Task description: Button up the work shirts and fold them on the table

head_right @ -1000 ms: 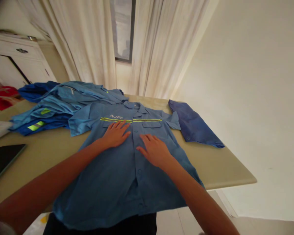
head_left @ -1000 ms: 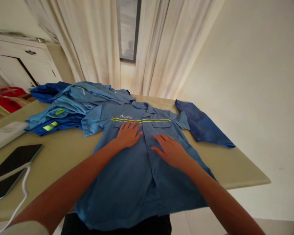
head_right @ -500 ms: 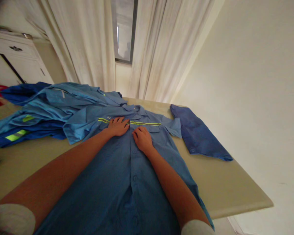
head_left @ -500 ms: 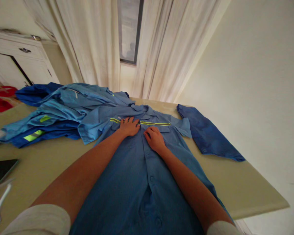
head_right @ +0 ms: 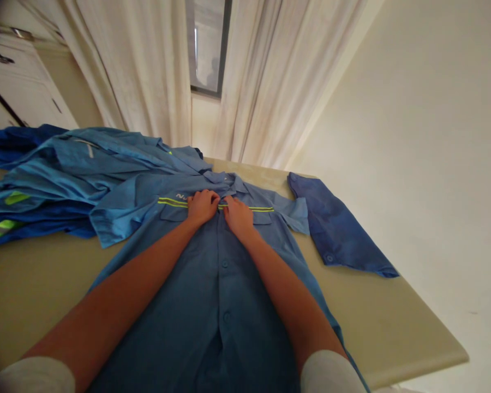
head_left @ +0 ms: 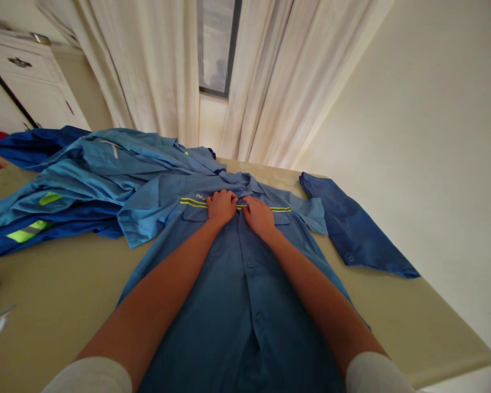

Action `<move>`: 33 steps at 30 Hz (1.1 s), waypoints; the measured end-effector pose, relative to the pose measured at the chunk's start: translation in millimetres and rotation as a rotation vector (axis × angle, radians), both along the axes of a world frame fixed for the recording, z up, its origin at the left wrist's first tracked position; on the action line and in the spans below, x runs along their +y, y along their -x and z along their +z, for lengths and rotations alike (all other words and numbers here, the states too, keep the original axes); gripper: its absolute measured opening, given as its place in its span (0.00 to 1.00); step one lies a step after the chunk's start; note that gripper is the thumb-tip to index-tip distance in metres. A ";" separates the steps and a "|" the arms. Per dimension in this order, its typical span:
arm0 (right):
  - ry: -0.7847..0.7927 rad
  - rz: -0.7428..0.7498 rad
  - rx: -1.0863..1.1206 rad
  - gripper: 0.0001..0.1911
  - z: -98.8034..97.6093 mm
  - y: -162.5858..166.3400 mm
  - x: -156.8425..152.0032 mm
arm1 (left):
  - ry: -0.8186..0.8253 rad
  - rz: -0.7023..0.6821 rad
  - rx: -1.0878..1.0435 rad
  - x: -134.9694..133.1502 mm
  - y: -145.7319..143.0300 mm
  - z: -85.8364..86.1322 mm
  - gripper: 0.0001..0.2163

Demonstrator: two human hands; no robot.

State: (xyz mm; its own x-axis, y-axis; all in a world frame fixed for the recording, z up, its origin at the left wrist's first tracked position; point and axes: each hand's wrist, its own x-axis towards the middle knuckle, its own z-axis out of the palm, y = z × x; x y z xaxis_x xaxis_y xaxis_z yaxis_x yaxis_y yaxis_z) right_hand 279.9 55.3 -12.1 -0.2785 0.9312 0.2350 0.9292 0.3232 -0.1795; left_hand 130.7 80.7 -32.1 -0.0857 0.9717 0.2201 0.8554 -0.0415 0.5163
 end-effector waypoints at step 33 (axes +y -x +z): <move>-0.159 0.152 0.342 0.08 -11.3 -15.7 -5.3 | -0.084 -0.159 -0.018 -0.5 -2.3 -2.1 0.22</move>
